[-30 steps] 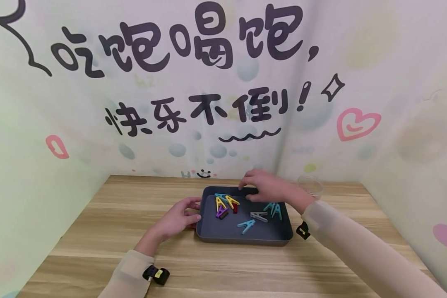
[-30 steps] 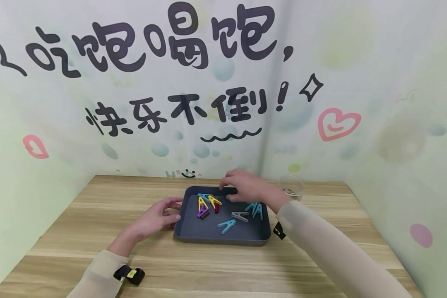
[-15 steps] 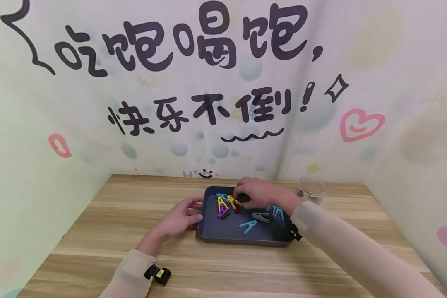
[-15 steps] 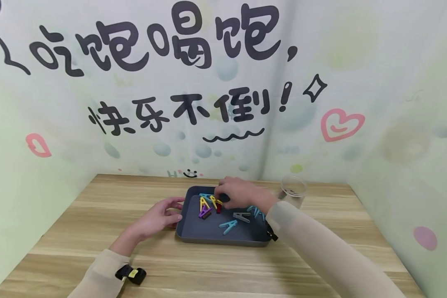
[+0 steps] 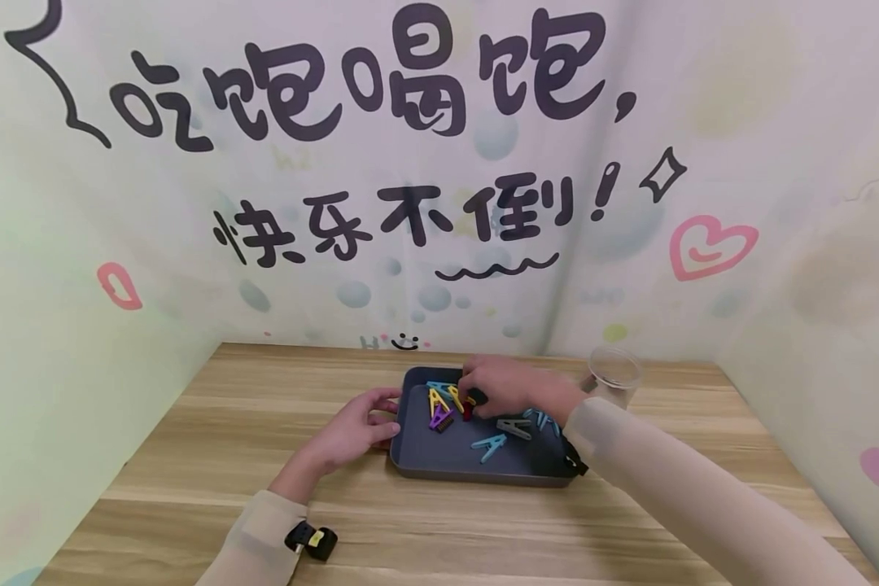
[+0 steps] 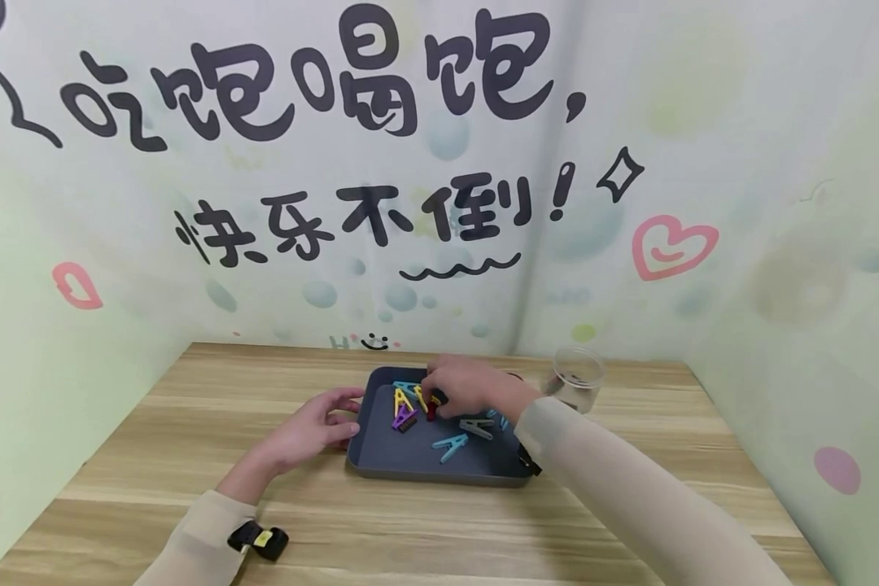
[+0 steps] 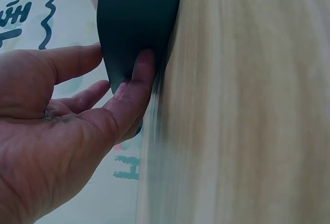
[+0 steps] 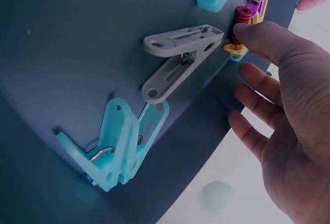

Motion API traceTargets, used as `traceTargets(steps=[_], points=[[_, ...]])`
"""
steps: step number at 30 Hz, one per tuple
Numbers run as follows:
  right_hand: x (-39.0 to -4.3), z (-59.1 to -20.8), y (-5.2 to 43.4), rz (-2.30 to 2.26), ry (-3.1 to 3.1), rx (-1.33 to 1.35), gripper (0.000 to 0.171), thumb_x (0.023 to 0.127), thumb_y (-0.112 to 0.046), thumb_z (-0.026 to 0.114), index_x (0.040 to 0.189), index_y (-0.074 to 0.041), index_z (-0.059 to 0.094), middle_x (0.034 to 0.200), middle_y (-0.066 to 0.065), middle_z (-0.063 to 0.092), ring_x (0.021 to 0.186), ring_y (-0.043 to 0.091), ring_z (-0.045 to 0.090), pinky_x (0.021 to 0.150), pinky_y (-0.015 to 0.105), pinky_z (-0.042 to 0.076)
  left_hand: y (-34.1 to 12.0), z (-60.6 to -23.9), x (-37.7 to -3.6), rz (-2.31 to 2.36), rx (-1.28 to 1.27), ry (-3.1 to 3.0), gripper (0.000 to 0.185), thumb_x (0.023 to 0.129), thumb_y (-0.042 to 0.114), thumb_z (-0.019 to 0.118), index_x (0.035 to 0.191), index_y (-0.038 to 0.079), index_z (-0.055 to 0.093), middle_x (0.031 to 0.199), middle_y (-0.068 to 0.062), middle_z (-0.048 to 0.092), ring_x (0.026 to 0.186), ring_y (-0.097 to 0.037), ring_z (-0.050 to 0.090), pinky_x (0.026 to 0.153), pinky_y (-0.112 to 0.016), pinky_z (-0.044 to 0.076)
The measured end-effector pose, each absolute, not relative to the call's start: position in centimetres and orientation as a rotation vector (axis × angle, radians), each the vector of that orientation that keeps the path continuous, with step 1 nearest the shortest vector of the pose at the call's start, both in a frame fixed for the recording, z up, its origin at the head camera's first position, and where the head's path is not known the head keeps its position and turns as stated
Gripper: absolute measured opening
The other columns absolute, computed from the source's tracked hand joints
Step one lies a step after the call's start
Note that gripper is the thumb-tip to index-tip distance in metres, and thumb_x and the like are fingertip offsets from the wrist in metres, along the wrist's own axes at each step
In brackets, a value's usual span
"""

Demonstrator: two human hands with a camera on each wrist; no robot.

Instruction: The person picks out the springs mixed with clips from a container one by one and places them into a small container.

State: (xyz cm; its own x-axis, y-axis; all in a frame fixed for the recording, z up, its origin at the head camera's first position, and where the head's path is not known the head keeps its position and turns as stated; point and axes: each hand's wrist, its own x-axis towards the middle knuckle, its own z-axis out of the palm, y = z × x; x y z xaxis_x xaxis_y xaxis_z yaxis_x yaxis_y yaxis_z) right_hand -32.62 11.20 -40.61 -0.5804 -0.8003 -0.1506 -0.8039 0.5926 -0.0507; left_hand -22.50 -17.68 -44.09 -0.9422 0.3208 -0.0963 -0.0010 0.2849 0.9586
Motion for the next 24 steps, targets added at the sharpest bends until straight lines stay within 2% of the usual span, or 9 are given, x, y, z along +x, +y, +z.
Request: traceTargets(steps=[8, 17, 24], points=[[-32.58, -40.87, 10.96, 0.094, 2.661, -1.314, 0.019, 0.093, -0.03, 0.085, 0.112, -0.029, 0.081, 0.121, -0.002, 0.066, 0.108, 0.016, 0.056, 0.099, 0.034, 0.053, -17.56, -44.02, -22.46, 1.697, 0.28, 2.299, 0.057, 0.104, -0.004, 0.061, 0.157, -0.005, 0.041, 0.141, -0.027, 0.054, 0.12, -0.036, 0.066, 0.093, -0.045, 0.061], [-32.35, -41.01, 10.88, 0.085, 2.645, -1.349, 0.014, 0.093, -0.028, 0.085, 0.106, -0.026, 0.082, 0.11, -0.004, 0.065, 0.099, 0.015, 0.055, 0.093, 0.031, 0.054, -17.68, -44.2, -22.59, 1.714, 0.286, 2.278, 0.058, 0.104, -0.004, 0.061, 0.158, -0.004, 0.04, 0.142, -0.027, 0.053, 0.121, -0.038, 0.065, 0.092, -0.045, 0.062], [-32.18, -40.5, 10.94, 0.045, 2.633, -1.325, 0.012, 0.094, -0.026, 0.084, 0.105, -0.024, 0.081, 0.109, -0.005, 0.064, 0.099, 0.014, 0.055, 0.093, 0.031, 0.054, -17.69, -44.21, -22.54, 1.712, 0.288, 2.277, 0.058, 0.104, -0.004, 0.062, 0.158, -0.004, 0.04, 0.143, -0.027, 0.053, 0.121, -0.038, 0.065, 0.092, -0.045, 0.062]])
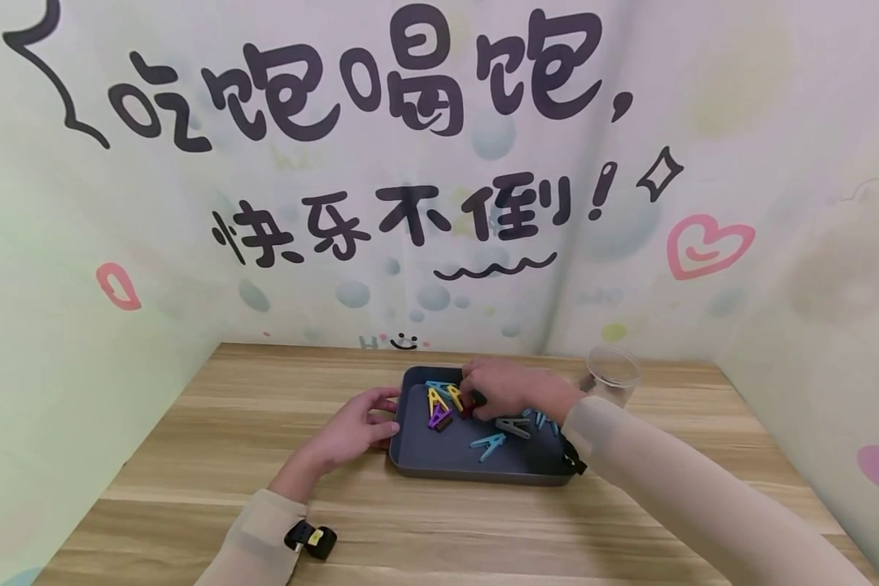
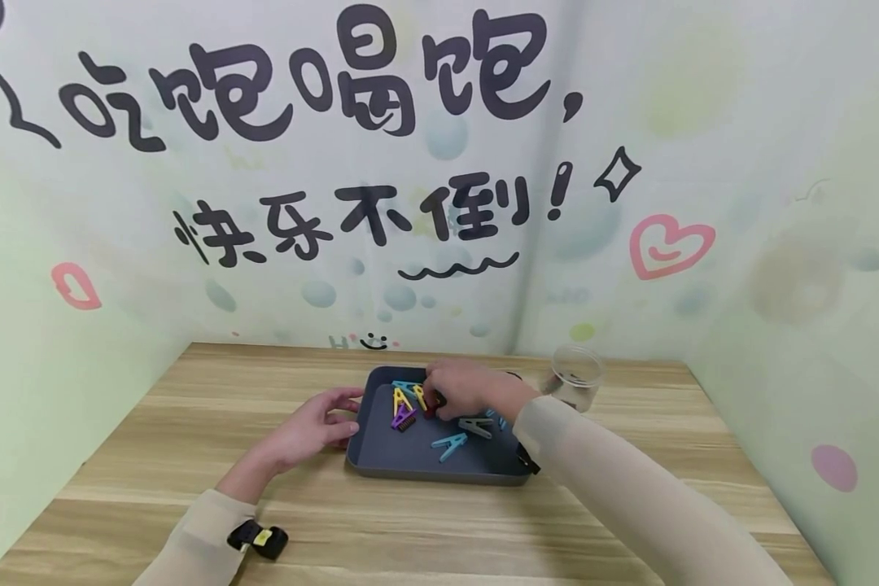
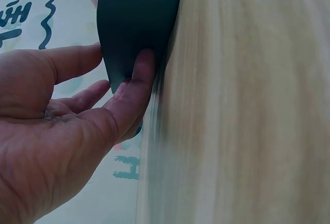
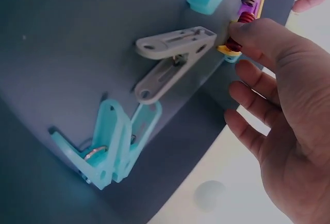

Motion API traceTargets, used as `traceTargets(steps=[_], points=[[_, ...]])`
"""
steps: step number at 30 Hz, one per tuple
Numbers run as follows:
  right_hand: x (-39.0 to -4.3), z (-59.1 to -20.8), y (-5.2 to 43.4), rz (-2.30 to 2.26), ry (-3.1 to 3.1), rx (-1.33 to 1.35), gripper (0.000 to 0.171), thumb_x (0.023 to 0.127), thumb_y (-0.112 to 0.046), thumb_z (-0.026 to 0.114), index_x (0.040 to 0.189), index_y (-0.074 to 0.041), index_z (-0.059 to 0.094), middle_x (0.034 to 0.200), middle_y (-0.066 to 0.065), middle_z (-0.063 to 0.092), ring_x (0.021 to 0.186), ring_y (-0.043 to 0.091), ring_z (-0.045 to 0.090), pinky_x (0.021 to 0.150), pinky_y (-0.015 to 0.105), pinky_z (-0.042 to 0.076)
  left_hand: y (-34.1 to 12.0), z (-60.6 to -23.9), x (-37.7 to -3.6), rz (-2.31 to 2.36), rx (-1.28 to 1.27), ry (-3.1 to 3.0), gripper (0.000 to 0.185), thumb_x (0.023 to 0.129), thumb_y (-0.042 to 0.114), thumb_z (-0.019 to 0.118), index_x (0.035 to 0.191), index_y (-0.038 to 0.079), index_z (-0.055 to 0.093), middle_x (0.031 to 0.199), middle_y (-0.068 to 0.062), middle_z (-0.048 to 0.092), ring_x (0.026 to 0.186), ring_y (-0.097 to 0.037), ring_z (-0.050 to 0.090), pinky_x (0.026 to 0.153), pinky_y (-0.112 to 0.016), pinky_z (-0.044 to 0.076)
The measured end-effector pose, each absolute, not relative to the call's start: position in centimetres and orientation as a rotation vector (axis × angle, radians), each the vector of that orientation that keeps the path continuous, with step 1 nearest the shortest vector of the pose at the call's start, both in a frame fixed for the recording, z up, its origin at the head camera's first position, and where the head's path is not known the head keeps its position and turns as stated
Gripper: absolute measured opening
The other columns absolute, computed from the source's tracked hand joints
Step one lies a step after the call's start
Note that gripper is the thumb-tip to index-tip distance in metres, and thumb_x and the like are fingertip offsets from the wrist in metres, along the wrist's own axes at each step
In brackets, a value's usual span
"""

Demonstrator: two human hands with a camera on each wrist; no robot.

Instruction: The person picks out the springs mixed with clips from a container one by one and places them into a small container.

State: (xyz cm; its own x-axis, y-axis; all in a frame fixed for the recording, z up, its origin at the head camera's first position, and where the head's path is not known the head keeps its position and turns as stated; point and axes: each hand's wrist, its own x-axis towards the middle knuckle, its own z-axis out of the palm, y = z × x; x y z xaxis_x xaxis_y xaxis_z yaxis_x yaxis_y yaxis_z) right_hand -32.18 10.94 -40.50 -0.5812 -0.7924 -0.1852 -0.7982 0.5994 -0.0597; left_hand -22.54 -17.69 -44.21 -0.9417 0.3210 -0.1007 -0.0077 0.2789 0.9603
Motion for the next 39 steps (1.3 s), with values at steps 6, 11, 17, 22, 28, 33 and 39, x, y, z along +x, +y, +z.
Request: traceTargets(steps=[6, 11, 17, 22, 28, 33, 39], points=[[-32.2, -39.8, 11.5, -0.044, 2.659, -1.278, 0.013, 0.094, -0.024, 0.084, 0.105, -0.022, 0.079, 0.105, -0.007, 0.065, 0.095, 0.013, 0.057, 0.091, 0.032, 0.055, -17.6, -44.3, -22.5, 1.709, 0.288, 2.274, 0.059, 0.104, -0.003, 0.062, 0.158, -0.004, 0.04, 0.143, -0.027, 0.054, 0.121, -0.038, 0.065, 0.093, -0.046, 0.061], [-32.2, -39.1, 12.2, -0.178, 2.672, -1.241, 0.012, 0.093, -0.021, 0.084, 0.104, -0.023, 0.079, 0.104, -0.008, 0.065, 0.096, 0.013, 0.058, 0.091, 0.033, 0.056, -17.6, -44.3, -22.5, 1.703, 0.282, 2.281, 0.059, 0.103, -0.003, 0.063, 0.158, -0.004, 0.041, 0.142, -0.027, 0.054, 0.12, -0.037, 0.065, 0.093, -0.046, 0.061], [-32.2, -38.5, 13.5, -0.232, 2.707, -1.264, 0.01, 0.094, -0.021, 0.083, 0.103, -0.022, 0.078, 0.103, -0.008, 0.064, 0.098, 0.015, 0.06, 0.091, 0.033, 0.056, -17.5, -44.5, -22.5, 1.701, 0.259, 2.289, 0.058, 0.103, -0.003, 0.063, 0.157, -0.003, 0.043, 0.141, -0.025, 0.056, 0.119, -0.036, 0.066, 0.092, -0.046, 0.062], [-31.9, -38.1, 14.8, -0.322, 2.728, -1.274, 0.01, 0.094, -0.019, 0.081, 0.103, -0.019, 0.078, 0.104, -0.003, 0.065, 0.101, 0.024, 0.063, 0.09, 0.037, 0.055, -17.5, -44.6, -22.4, 1.699, 0.256, 2.281, 0.058, 0.103, -0.003, 0.063, 0.158, -0.003, 0.042, 0.142, -0.026, 0.055, 0.119, -0.037, 0.066, 0.092, -0.046, 0.062], [-31.7, -37.6, 16.0, -0.43, 2.752, -1.25, 0.01, 0.095, -0.02, 0.08, 0.105, -0.019, 0.077, 0.105, -0.006, 0.063, 0.105, 0.021, 0.063, 0.094, 0.037, 0.056, -17.5, -44.5, -22.4, 1.694, 0.249, 2.295, 0.059, 0.103, -0.003, 0.064, 0.158, -0.003, 0.042, 0.142, -0.026, 0.056, 0.119, -0.036, 0.066, 0.091, -0.046, 0.062], [-31.6, -37.3, 17.1, -0.546, 2.781, -1.214, 0.008, 0.096, -0.019, 0.079, 0.103, -0.02, 0.077, 0.105, -0.007, 0.063, 0.104, 0.016, 0.062, 0.097, 0.04, 0.057, -17.5, -44.3, -22.5, 1.68, 0.262, 2.315, 0.058, 0.103, -0.002, 0.064, 0.158, -0.003, 0.042, 0.143, -0.027, 0.055, 0.12, -0.037, 0.066, 0.091, -0.046, 0.062], [-31.6, -37.3, 18.4, -0.671, 2.827, -1.161, 0.01, 0.095, -0.019, 0.08, 0.104, -0.02, 0.077, 0.106, -0.002, 0.067, 0.104, 0.018, 0.062, 0.101, 0.047, 0.056, -17.5, -44.3, -22.8, 1.674, 0.284, 2.319, 0.059, 0.104, -0.002, 0.063, 0.158, -0.003, 0.041, 0.143, -0.027, 0.055, 0.12, -0.037, 0.066, 0.09, -0.045, 0.062]])
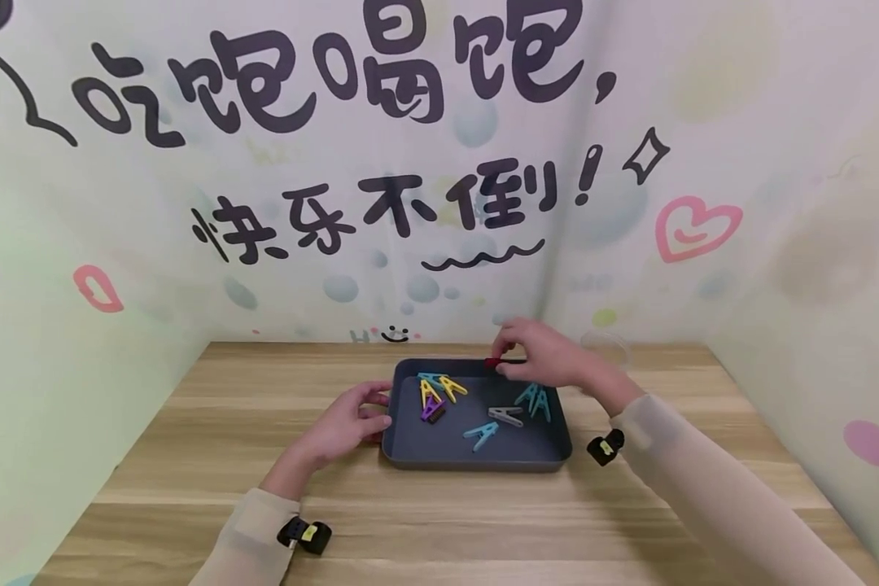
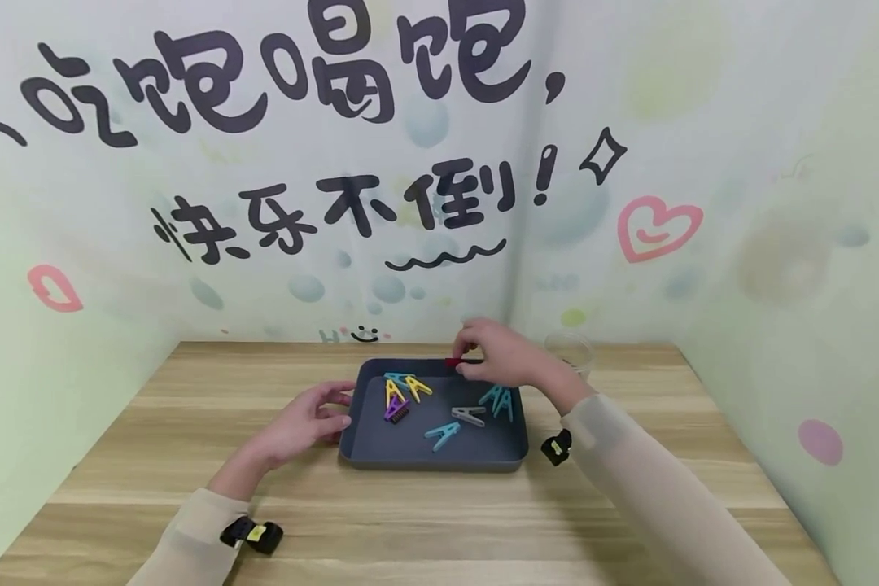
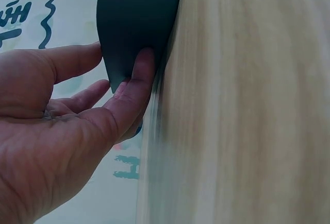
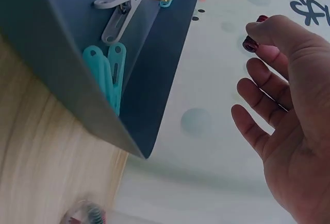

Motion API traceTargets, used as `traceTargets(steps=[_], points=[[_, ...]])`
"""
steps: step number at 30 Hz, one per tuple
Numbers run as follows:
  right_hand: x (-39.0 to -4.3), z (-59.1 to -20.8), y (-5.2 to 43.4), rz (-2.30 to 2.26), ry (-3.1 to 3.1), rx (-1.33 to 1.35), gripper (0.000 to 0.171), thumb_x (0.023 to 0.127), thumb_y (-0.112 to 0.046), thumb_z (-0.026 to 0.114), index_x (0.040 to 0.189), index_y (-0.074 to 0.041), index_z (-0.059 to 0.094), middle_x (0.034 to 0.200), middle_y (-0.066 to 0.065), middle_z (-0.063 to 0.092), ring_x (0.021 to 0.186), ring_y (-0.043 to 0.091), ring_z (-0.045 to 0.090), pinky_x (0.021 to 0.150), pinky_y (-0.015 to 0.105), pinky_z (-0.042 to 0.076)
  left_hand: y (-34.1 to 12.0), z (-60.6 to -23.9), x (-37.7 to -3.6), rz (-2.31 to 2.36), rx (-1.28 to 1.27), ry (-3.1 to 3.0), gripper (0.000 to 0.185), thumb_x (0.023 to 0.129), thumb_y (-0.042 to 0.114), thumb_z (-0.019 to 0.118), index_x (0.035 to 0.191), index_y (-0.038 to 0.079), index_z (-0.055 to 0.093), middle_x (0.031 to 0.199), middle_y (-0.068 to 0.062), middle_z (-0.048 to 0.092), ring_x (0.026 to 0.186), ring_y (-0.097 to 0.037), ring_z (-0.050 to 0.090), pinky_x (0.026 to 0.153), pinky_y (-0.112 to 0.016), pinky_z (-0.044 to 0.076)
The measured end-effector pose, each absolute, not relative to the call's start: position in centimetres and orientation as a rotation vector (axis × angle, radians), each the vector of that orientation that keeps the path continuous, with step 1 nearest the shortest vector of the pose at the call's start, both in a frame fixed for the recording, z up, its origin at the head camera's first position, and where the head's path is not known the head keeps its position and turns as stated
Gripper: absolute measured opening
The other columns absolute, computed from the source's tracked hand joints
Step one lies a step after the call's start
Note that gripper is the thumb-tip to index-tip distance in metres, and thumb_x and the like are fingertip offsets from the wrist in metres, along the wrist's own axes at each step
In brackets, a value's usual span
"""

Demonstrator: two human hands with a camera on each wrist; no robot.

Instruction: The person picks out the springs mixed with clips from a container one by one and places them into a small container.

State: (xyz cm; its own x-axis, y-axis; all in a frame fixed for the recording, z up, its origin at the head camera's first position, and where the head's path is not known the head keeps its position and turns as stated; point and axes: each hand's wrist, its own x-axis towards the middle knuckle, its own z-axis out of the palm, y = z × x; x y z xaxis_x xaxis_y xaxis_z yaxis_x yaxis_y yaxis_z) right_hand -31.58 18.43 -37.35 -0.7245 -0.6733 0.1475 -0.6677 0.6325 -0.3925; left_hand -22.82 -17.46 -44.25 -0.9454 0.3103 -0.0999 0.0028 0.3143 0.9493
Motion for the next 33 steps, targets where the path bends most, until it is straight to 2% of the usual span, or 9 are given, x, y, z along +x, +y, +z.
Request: traceTargets(steps=[3, 9, 16, 22, 28, 33], points=[[-31.4, -37.3, 19.1, -0.727, 2.833, -1.128, 0.011, 0.094, -0.019, 0.081, 0.105, -0.019, 0.076, 0.106, -0.002, 0.067, 0.102, 0.02, 0.062, 0.095, 0.046, 0.057, -17.5, -44.2, -22.9, 1.681, 0.286, 2.313, 0.059, 0.103, -0.002, 0.063, 0.158, -0.003, 0.041, 0.143, -0.028, 0.054, 0.12, -0.037, 0.066, 0.09, -0.045, 0.062], [-30.9, -37.5, 20.5, -0.852, 2.819, -1.015, 0.012, 0.095, -0.019, 0.079, 0.106, -0.02, 0.075, 0.105, -0.006, 0.065, 0.098, 0.021, 0.062, 0.091, 0.047, 0.058, -17.5, -44.1, -23.1, 1.693, 0.293, 2.297, 0.059, 0.103, -0.003, 0.062, 0.158, -0.004, 0.04, 0.143, -0.028, 0.054, 0.12, -0.038, 0.065, 0.09, -0.045, 0.062], [-30.2, -37.4, 22.3, -0.968, 2.853, -1.012, 0.012, 0.095, -0.013, 0.08, 0.104, -0.018, 0.074, 0.105, -0.003, 0.066, 0.103, 0.031, 0.064, 0.095, 0.053, 0.057, -17.7, -44.3, -23.1, 1.69, 0.305, 2.291, 0.06, 0.103, -0.002, 0.063, 0.158, -0.005, 0.039, 0.144, -0.029, 0.053, 0.122, -0.039, 0.065, 0.091, -0.045, 0.062], [-30.2, -37.6, 23.8, -0.97, 2.913, -1.016, 0.01, 0.095, -0.013, 0.079, 0.102, -0.018, 0.075, 0.106, -0.004, 0.068, 0.102, 0.025, 0.064, 0.093, 0.049, 0.058, -17.6, -44.2, -23.0, 1.683, 0.303, 2.294, 0.06, 0.104, -0.002, 0.063, 0.159, -0.004, 0.039, 0.144, -0.028, 0.053, 0.122, -0.039, 0.065, 0.093, -0.046, 0.061], [-30.2, -38.1, 25.4, -0.975, 2.97, -1.0, 0.013, 0.093, -0.009, 0.08, 0.104, -0.015, 0.076, 0.105, -0.002, 0.068, 0.1, 0.027, 0.065, 0.091, 0.053, 0.058, -17.6, -44.2, -22.9, 1.676, 0.295, 2.291, 0.06, 0.104, -0.001, 0.062, 0.159, -0.003, 0.039, 0.145, -0.028, 0.053, 0.124, -0.04, 0.064, 0.094, -0.046, 0.061], [-30.2, -38.2, 26.7, -0.994, 3.019, -0.961, 0.013, 0.093, -0.007, 0.081, 0.104, -0.013, 0.076, 0.103, 0.0, 0.069, 0.098, 0.022, 0.064, 0.09, 0.051, 0.056, -17.6, -44.4, -23.0, 1.668, 0.286, 2.295, 0.06, 0.104, -0.001, 0.063, 0.16, -0.002, 0.039, 0.145, -0.027, 0.054, 0.124, -0.038, 0.064, 0.093, -0.045, 0.061]])
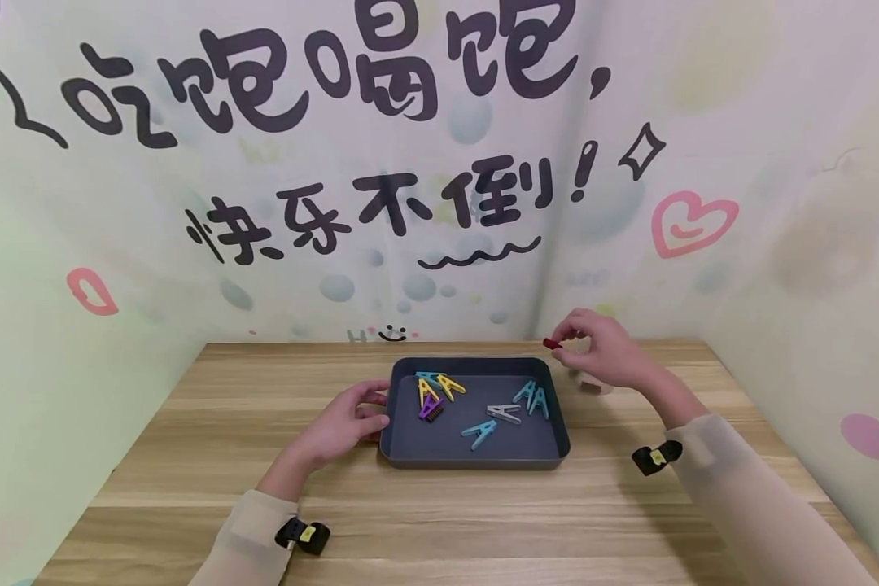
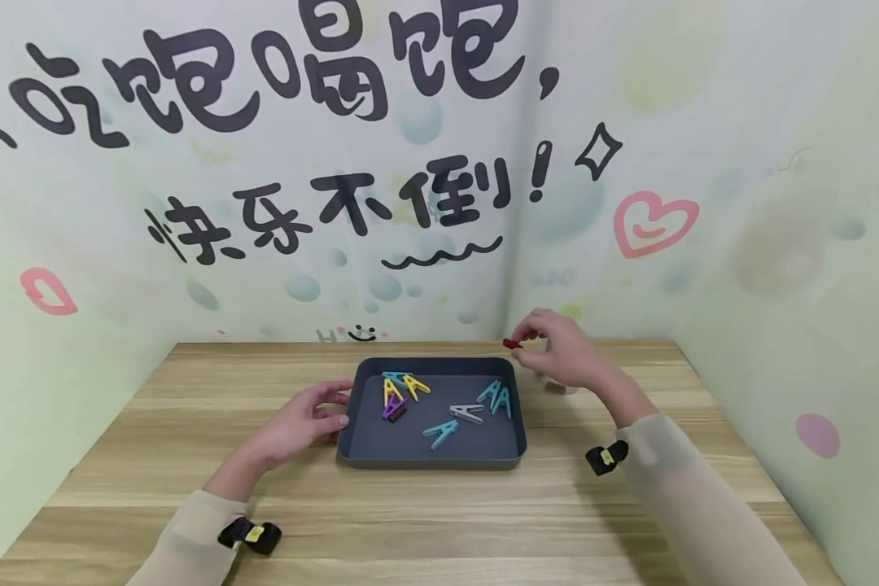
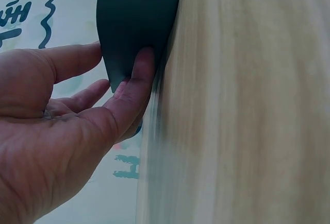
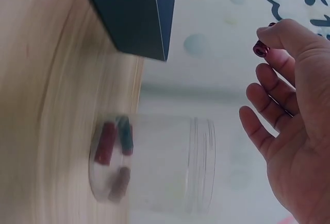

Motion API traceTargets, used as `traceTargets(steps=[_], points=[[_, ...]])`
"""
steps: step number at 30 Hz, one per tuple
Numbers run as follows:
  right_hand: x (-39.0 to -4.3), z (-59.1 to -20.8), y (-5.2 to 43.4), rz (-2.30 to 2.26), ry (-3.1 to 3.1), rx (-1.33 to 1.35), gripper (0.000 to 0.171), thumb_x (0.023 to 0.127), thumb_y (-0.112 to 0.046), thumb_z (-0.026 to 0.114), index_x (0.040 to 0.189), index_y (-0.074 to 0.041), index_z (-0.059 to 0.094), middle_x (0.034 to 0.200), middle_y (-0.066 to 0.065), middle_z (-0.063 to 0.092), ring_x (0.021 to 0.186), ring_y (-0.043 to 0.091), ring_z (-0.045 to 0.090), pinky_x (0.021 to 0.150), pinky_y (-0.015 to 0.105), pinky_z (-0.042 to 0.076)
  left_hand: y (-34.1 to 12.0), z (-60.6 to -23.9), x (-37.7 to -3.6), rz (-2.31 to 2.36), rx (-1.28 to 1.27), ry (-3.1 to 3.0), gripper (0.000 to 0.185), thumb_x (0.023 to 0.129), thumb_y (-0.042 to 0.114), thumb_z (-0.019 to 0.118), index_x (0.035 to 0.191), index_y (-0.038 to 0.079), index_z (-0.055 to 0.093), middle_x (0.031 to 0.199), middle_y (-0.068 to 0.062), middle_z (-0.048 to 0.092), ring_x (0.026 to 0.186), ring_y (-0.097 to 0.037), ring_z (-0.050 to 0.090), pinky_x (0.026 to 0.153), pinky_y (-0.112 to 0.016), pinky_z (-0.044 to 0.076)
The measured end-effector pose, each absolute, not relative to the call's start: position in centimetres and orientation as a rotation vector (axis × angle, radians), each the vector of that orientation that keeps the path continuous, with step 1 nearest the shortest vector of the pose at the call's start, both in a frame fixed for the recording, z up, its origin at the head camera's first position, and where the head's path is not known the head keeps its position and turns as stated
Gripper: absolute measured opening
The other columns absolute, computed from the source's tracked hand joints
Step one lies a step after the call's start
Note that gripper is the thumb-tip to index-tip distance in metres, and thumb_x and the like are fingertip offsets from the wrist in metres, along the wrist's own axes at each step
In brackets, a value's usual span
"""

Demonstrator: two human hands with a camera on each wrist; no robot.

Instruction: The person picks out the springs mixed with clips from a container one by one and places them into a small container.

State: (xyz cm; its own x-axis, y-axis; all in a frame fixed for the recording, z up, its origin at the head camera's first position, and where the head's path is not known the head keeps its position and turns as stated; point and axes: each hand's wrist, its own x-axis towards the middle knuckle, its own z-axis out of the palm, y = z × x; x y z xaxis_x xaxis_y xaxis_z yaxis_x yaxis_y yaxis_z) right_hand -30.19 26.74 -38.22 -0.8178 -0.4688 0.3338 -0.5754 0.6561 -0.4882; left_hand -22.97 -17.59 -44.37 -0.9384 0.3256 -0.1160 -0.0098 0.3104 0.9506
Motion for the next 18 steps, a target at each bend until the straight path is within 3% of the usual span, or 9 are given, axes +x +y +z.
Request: traceTargets(steps=[9, 18], points=[[-30.3, -37.8, 29.4, 0.838, -2.714, 0.731, 0.011, 0.093, -0.009, 0.079, 0.104, -0.011, 0.076, 0.104, 0.005, 0.069, 0.099, 0.026, 0.063, 0.091, 0.052, 0.056, -17.5, -44.6, -23.1, 1.667, 0.236, 2.314, 0.06, 0.104, -0.001, 0.064, 0.159, 0.001, 0.042, 0.143, -0.022, 0.056, 0.121, -0.033, 0.066, 0.093, -0.043, 0.062], [-30.5, -38.0, 31.6, 0.784, -2.692, 0.694, 0.01, 0.093, -0.008, 0.08, 0.101, -0.008, 0.076, 0.102, 0.008, 0.068, 0.095, 0.028, 0.062, 0.089, 0.054, 0.054, -17.6, -44.2, -22.7, 1.658, 0.279, 2.312, 0.059, 0.104, 0.0, 0.064, 0.159, -0.001, 0.041, 0.145, -0.026, 0.054, 0.125, -0.038, 0.064, 0.095, -0.047, 0.061]])
